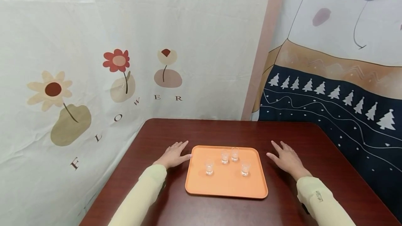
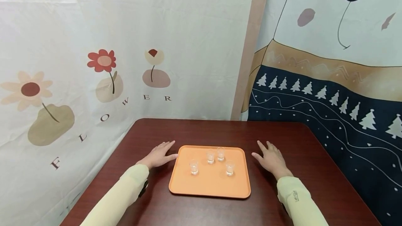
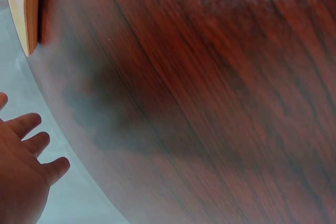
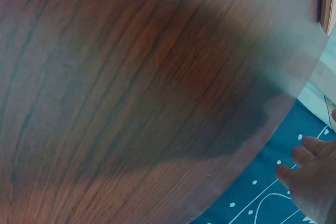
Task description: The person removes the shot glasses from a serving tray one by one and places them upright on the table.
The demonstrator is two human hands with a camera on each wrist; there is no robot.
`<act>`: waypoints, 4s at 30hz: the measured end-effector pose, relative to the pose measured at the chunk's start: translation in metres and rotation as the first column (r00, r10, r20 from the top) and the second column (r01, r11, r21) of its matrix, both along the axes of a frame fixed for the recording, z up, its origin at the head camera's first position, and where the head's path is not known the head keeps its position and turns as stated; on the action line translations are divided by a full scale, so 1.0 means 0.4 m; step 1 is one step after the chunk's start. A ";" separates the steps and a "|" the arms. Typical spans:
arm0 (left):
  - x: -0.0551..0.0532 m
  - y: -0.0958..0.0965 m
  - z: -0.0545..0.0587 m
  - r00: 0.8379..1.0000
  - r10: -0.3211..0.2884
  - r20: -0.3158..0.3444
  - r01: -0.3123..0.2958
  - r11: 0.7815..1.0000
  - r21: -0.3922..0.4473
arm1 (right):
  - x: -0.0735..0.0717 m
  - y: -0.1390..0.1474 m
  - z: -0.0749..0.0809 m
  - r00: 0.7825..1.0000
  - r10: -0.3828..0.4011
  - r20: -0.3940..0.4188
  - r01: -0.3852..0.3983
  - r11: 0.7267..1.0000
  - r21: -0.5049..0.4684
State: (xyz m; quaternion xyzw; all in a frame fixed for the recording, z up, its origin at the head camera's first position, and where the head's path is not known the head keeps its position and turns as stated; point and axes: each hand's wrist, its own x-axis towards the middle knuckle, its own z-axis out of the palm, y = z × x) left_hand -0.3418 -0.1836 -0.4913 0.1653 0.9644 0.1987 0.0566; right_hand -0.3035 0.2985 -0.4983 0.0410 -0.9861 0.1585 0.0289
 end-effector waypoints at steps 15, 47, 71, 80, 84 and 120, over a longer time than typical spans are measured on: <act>0.019 0.013 -0.010 0.995 -0.066 0.077 0.064 0.998 0.029 | 0.010 -0.030 0.002 0.999 0.033 -0.008 -0.033 0.998 -0.048; 0.039 -0.014 -0.037 0.985 -0.164 0.056 0.160 0.985 0.066 | 0.068 -0.127 -0.010 0.982 0.141 -0.128 -0.172 0.948 -0.268; 0.047 -0.018 -0.040 0.989 -0.135 0.067 0.134 0.991 0.021 | 0.086 -0.196 -0.056 0.988 0.140 -0.070 -0.155 0.822 -0.548; 0.049 -0.018 -0.043 0.988 -0.138 0.067 0.137 0.990 0.022 | 0.086 -0.213 -0.054 0.992 0.116 -0.040 -0.118 0.806 -0.580; 0.048 -0.019 -0.042 0.988 -0.144 0.056 0.143 0.989 0.025 | 0.085 -0.213 -0.053 0.991 0.131 -0.041 -0.130 0.803 -0.581; 0.044 -0.018 -0.041 0.988 -0.135 0.071 0.135 0.991 0.005 | 0.000 -0.137 0.034 0.991 -0.081 -0.103 0.003 0.802 -0.598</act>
